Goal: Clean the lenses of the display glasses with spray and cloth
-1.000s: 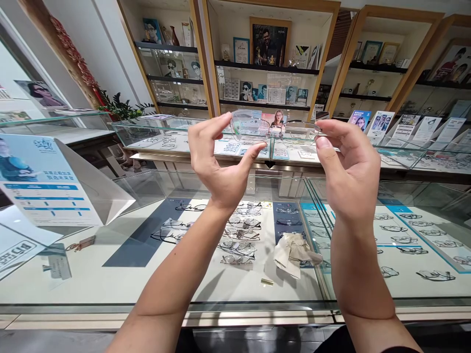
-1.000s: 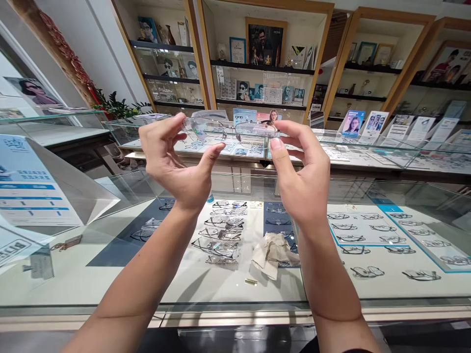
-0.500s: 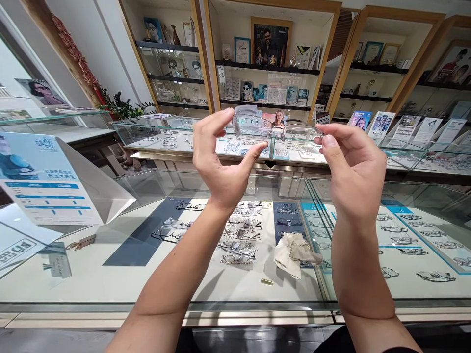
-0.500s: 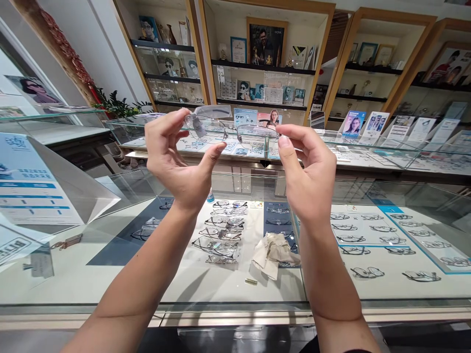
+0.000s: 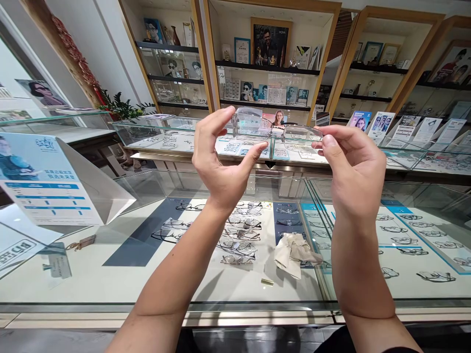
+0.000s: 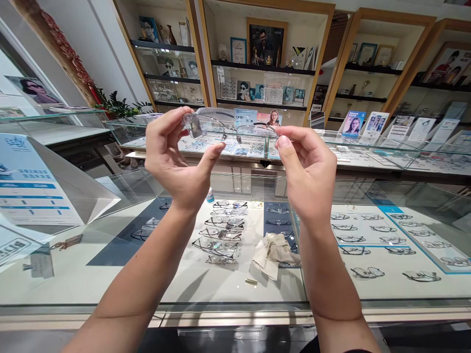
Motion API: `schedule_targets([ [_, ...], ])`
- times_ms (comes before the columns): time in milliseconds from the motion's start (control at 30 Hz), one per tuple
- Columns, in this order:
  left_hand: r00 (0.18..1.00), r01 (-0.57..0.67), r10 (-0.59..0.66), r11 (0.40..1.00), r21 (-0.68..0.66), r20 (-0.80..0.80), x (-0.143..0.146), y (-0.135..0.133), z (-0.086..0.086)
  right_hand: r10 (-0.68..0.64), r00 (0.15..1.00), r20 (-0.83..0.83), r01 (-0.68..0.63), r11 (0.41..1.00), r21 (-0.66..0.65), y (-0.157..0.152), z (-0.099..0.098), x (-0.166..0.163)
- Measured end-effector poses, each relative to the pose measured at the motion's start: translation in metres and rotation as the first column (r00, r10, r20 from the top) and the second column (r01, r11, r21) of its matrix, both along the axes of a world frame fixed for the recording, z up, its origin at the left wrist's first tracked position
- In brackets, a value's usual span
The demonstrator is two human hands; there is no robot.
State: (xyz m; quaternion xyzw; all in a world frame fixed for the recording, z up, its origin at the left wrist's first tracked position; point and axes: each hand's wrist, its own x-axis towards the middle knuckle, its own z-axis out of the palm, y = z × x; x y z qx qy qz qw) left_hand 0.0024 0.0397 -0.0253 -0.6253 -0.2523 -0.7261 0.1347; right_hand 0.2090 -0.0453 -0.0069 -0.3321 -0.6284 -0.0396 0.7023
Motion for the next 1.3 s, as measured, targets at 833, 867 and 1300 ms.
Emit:
schedule_targets([
  [833, 0.999, -0.031, 0.031, 0.999, 0.005, -0.012, 0.0012, 0.0008, 0.0008, 0.113, 0.994, 0.01, -0.111, 0.989, -0.1, -0.0005, 0.0, 0.0048],
  [867, 1.0, -0.019, 0.019, 1.0, 0.013, -0.009, 0.0014, 0.0012, 0.0005, 0.114, 0.993, 0.007, -0.113, 0.989, -0.097, -0.0003, 0.0001, 0.0047],
  [1300, 0.988, 0.15, -0.15, 0.989, -0.004, -0.034, 0.0016, 0.0095, 0.0023, 0.133, 0.991, -0.012, -0.134, 0.989, -0.057, 0.003, -0.0006, 0.0067],
])
